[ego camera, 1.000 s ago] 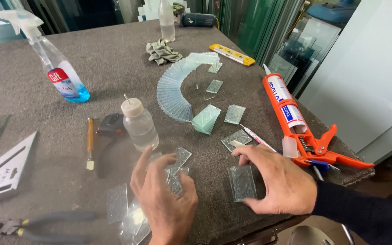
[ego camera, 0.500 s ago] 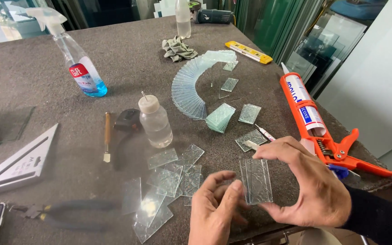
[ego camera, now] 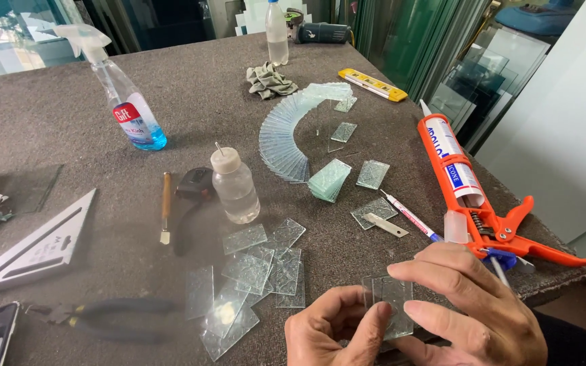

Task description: Joining small rectangular glass pieces together using adhesive and a caulking gun after prepping the edges.

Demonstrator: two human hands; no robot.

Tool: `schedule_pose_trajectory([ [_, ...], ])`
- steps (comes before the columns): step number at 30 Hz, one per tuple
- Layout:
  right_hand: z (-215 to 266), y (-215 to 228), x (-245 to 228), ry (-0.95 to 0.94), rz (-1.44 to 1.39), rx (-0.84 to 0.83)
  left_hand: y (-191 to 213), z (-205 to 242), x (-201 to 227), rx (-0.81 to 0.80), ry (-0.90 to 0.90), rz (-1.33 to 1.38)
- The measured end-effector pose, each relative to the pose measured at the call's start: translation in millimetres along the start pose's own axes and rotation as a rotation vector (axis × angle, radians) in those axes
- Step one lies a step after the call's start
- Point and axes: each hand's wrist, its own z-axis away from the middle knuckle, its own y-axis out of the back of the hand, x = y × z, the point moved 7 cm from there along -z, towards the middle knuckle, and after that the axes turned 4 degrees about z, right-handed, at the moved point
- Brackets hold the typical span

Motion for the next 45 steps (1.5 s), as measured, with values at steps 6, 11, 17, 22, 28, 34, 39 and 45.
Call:
schedule_pose_trajectory([
  [6, 13, 5, 2, 0.043, -0.016, -0.010, -3, 12, 13, 0.039, -0.208, -0.084],
  [11, 18, 6, 1, 0.015, 0.016, -0.009, -7, 18, 14, 0.107, -0.237, -0.139],
  [17, 17, 8, 0, 0.039, 0.014, 0.018, -7, 20, 11, 0.159, -0.274, -0.168],
  [22, 13, 6, 0, 0.039, 0.024, -0.062, -11, 15, -1, 0.065, 0.067, 0.047],
  [28, 23, -3, 21, 0.003, -0.108, -0.190, -9, 8, -7, 0.008, 0.195, 0.236],
  [34, 32, -10, 31, -0.119, -0.184, -0.274, -12, 10, -5, 0.008, 0.276, 0.277],
  [39, 35, -12, 35, -0.136, -0.206, -0.270, -14, 10, -4, 0.009, 0.271, 0.227],
  [45, 39, -13, 37, -0.148, -0.199, -0.283, -14, 10, -2, 0.012, 0.282, 0.172],
])
